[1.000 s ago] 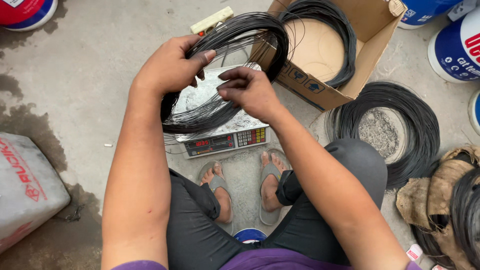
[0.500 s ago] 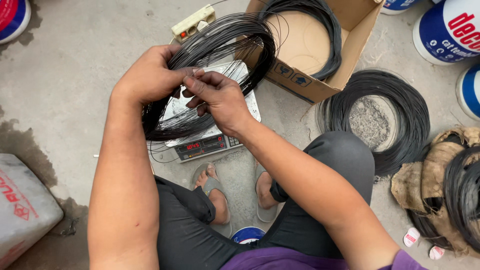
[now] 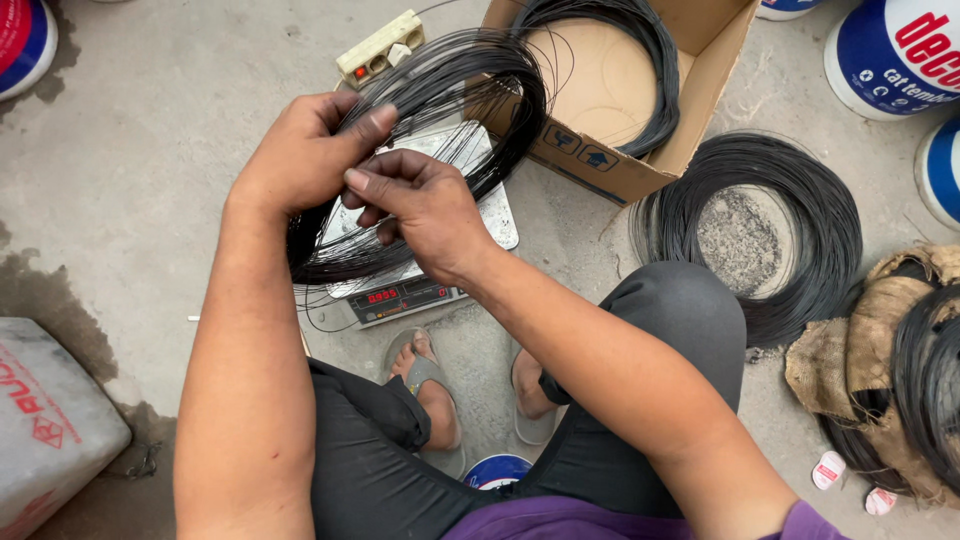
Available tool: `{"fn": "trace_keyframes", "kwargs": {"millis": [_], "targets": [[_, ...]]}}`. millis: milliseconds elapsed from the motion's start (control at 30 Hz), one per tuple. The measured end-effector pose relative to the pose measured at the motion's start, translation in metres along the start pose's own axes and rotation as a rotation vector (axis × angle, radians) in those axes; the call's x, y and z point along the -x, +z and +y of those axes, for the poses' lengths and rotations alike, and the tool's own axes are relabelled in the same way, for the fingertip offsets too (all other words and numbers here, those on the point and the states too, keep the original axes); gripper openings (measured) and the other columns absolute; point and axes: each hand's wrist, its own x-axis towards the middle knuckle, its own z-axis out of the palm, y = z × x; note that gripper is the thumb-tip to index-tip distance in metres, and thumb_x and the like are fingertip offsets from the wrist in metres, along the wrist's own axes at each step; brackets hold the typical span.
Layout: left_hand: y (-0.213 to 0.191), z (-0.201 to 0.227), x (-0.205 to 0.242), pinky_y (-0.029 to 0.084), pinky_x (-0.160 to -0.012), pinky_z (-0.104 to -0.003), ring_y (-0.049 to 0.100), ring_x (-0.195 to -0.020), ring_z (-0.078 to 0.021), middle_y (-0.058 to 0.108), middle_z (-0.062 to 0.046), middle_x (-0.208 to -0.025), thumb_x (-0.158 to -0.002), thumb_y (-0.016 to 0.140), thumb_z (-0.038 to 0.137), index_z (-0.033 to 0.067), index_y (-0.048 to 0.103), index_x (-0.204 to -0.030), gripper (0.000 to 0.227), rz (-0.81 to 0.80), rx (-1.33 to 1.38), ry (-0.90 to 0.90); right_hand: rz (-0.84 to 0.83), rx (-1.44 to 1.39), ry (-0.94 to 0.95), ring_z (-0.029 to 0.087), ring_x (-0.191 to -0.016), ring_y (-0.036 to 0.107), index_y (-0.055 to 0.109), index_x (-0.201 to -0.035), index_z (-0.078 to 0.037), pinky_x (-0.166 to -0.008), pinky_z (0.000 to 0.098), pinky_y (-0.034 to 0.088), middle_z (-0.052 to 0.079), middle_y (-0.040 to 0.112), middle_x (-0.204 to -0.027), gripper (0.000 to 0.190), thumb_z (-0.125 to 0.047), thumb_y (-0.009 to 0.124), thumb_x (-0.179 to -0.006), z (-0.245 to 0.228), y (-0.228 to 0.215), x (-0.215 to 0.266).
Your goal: The person sits on the floor and weighs a coil of black wire on a digital scale. They then pick up a larger bundle of wire, use pliers to cut a section, and place the cut bundle onto the scale to weigh it.
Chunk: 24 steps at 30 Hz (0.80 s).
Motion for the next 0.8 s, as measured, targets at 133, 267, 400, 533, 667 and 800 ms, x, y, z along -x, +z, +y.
{"fn": "trace_keyframes", "kwargs": {"millis": [133,267,400,533,667,800], "targets": [[0.001,-0.004,-0.003,0.038,-0.042,-0.022,0.044,-0.046,-0.0093,0.043,-0.001,-0.052,-0.087,0.040,0.053,0.0140,0.037,-0.065,0.045,-0.047,0.132,0.080,0.127,-0.041,-0.031,0.013,-0.049,0.053,0.053,-0.075,-0.009,-0.035,0.0206,0.035,0.009,0.060,-0.062,0.012,-0.012,0.065,-0.073,0.004,-0.001,-0.003],[0.000,0.001,-0.003,0.037,-0.054,-0.022,0.045,-0.063,-0.0062,0.053,0.003,-0.070,-0.066,0.065,0.027,0.0093,0.056,-0.087,0.029,-0.096,0.038,0.089,0.224,-0.113,-0.186,0.015,-0.044,0.053,0.049,-0.079,-0.012,-0.031,0.0215,0.034,0.008,0.055,-0.058,0.024,-0.004,0.068,-0.067,0.010,-0.007,-0.003],[0.004,-0.015,-0.013,0.040,-0.050,-0.021,0.052,-0.056,-0.0111,0.053,0.000,-0.057,-0.041,0.087,0.034,0.0105,0.060,-0.081,0.053,-0.056,-0.077,0.107,0.216,-0.102,-0.362,0.018,-0.044,0.058,0.053,-0.082,-0.005,-0.029,0.0203,0.042,0.012,0.059,-0.064,0.022,-0.003,0.072,-0.070,0.016,-0.029,-0.024],[0.010,0.005,-0.006,0.038,-0.054,-0.029,0.050,-0.056,-0.0202,0.051,-0.006,-0.056,-0.059,0.080,0.027,0.0063,0.059,-0.076,0.034,0.002,-0.179,0.094,0.240,0.072,-0.476,0.017,-0.044,0.061,0.057,-0.075,-0.003,-0.030,0.0204,0.045,0.015,0.061,-0.062,0.021,-0.003,0.076,-0.068,-0.007,-0.039,-0.027],[0.011,0.014,0.000,0.039,-0.056,-0.033,0.052,-0.058,-0.0263,0.054,-0.011,-0.057,-0.073,0.069,0.030,0.0059,0.059,-0.074,0.026,0.057,-0.238,0.075,0.300,0.016,-0.430,0.016,-0.044,0.059,0.057,-0.086,-0.004,-0.028,0.0188,0.044,0.013,0.061,-0.064,0.016,-0.008,0.069,-0.076,-0.023,-0.051,-0.028],[0.007,0.025,0.012,0.043,-0.061,-0.039,0.059,-0.069,-0.0369,0.059,-0.015,-0.064,-0.072,0.069,0.037,0.0072,0.061,-0.075,0.031,0.096,-0.356,0.050,0.464,0.002,-0.451,0.016,-0.043,0.056,0.034,-0.115,0.007,-0.030,0.0225,0.048,0.013,0.059,-0.070,0.053,-0.003,0.069,-0.076,-0.038,-0.069,-0.031]]}}
